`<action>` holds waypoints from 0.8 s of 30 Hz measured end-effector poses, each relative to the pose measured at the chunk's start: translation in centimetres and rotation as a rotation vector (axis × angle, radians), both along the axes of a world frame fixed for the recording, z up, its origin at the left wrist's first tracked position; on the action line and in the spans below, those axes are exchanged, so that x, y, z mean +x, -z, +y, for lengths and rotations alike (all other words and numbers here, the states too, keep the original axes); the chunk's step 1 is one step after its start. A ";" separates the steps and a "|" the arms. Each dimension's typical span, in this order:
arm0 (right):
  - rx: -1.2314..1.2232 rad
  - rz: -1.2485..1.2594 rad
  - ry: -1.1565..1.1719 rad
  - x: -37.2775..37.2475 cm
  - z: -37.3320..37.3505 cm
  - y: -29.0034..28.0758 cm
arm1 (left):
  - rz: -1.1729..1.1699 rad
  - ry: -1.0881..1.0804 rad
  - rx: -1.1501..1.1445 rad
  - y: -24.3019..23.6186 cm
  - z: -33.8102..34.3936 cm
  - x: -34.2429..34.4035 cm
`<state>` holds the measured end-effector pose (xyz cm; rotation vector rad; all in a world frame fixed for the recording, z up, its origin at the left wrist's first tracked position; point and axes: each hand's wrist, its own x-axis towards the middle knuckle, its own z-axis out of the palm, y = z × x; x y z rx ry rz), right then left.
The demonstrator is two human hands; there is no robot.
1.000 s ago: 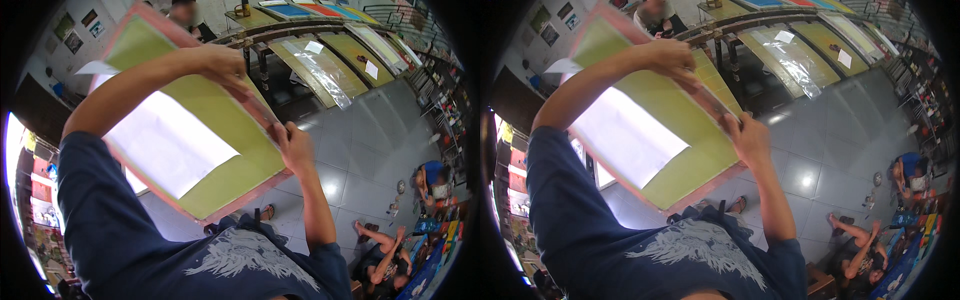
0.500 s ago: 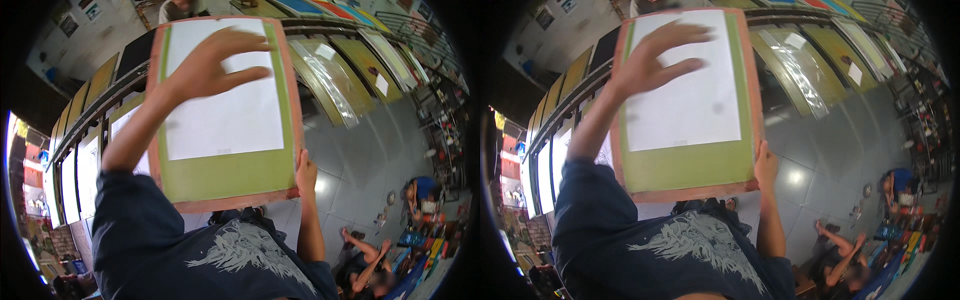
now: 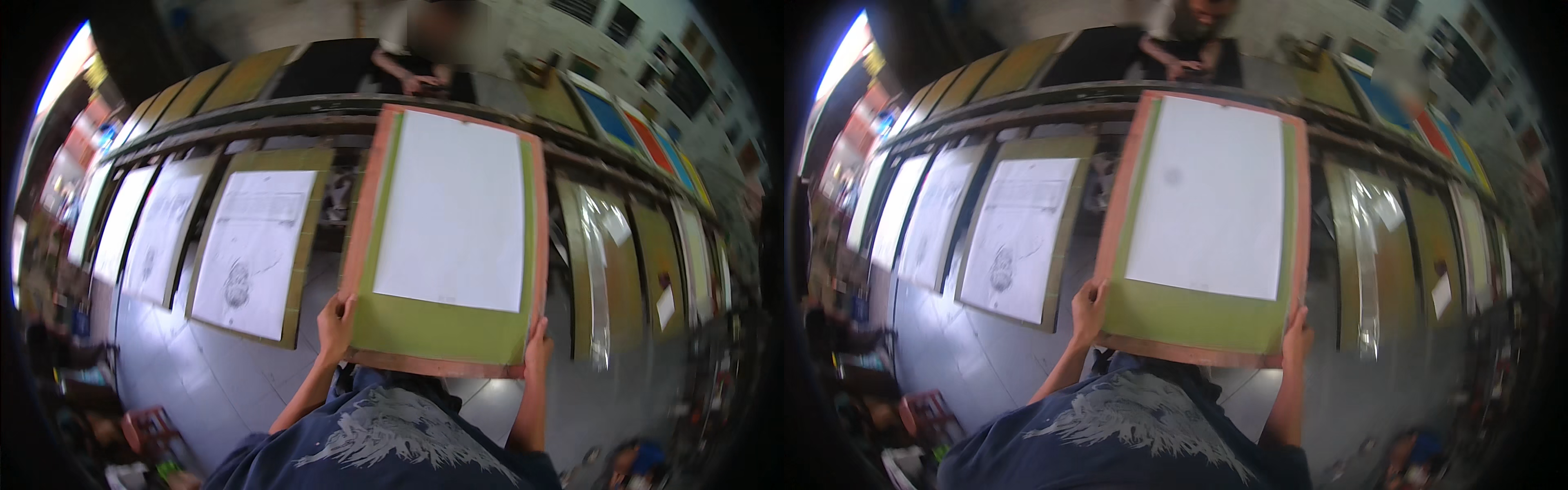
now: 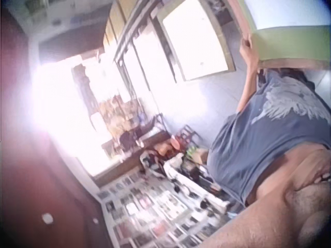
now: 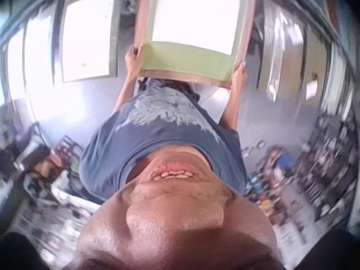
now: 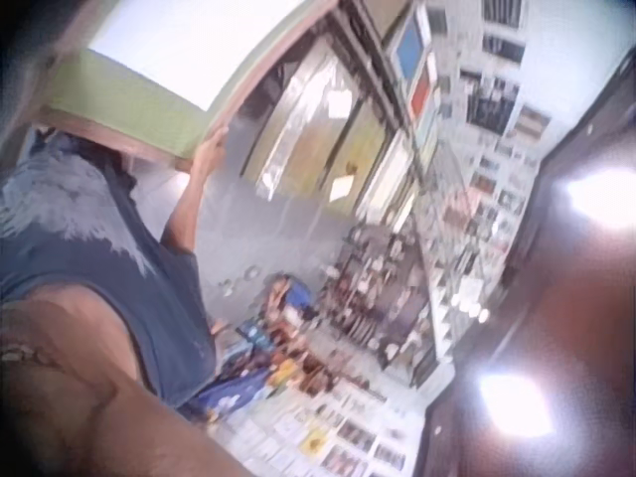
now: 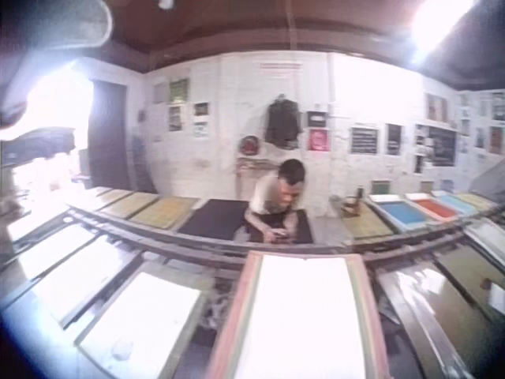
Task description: The person prepares screen printing frames by cutting small pieces of paper with scissors and applying them to the mesh. They also handle larger frames, lifting and positioning them on a workbench, and use masking tape to secure materials.
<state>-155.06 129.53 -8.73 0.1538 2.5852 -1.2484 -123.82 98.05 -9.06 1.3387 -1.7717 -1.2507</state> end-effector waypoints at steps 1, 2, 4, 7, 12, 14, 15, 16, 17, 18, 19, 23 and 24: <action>-0.054 0.001 -0.029 -0.8 -0.7 0.9 | 0.052 -0.076 0.011 0.0 0.2 0.0; -0.082 0.008 -0.074 -1.9 -0.9 1.7 | -0.044 -0.075 -0.110 0.2 0.4 -0.4; -0.095 -0.003 -0.137 -3.8 -1.1 2.7 | -0.168 -0.110 -0.252 0.7 0.5 -1.4; -0.160 0.031 -0.188 -5.7 -1.7 3.8 | -0.249 -0.169 -0.311 1.1 0.8 -2.7; -0.096 -0.083 -0.225 -6.3 -2.8 2.4 | -0.349 -0.240 -0.410 1.0 1.4 -3.6; -0.165 -0.104 -0.191 -6.0 -3.0 2.4 | -0.302 -0.284 -0.455 1.3 1.0 -3.4; -0.139 -0.097 -0.194 -5.9 -3.1 2.5 | -0.303 -0.288 -0.440 1.6 0.8 -3.0; -0.134 -0.102 -0.223 -6.1 -3.1 2.7 | -0.293 -0.303 -0.452 1.8 0.7 -3.1; -0.152 -0.106 -0.258 -6.1 -3.1 3.0 | -0.294 -0.316 -0.450 2.0 0.6 -3.0; -0.127 -0.130 -0.257 -6.4 -3.0 3.1 | -0.340 -0.305 -0.436 2.1 0.4 -2.8; -0.119 -0.133 -0.285 -6.6 -2.9 3.1 | -0.312 -0.308 -0.412 2.0 0.5 -2.8; 0.107 -0.036 -0.517 -8.0 -2.9 1.0 | -0.279 -0.326 -0.312 0.8 0.5 -1.6; 0.236 0.033 -0.592 -8.0 -3.0 -0.1 | -0.253 -0.350 -0.325 0.4 1.0 -0.9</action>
